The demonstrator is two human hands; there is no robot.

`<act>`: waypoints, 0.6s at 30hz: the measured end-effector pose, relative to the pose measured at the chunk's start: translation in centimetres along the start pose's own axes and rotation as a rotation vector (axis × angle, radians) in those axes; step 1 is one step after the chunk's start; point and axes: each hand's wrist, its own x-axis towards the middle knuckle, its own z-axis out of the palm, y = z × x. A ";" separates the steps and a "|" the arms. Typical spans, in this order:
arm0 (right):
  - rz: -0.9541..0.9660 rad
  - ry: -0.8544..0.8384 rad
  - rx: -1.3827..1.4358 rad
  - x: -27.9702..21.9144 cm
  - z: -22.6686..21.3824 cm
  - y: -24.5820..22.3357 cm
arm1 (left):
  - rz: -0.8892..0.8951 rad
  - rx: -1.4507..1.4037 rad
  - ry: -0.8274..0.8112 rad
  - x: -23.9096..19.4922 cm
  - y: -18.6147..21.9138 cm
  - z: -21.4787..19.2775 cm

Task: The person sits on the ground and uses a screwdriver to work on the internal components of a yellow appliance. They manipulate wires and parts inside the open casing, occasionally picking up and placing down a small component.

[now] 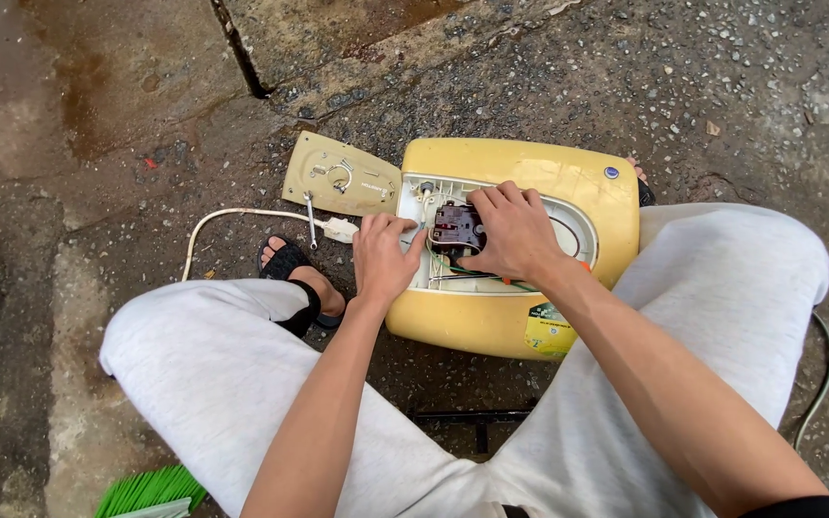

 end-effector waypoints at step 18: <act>-0.071 0.017 -0.065 0.2 -0.8 -0.8 | -0.172 -0.186 -0.049 0.0 1.0 -0.3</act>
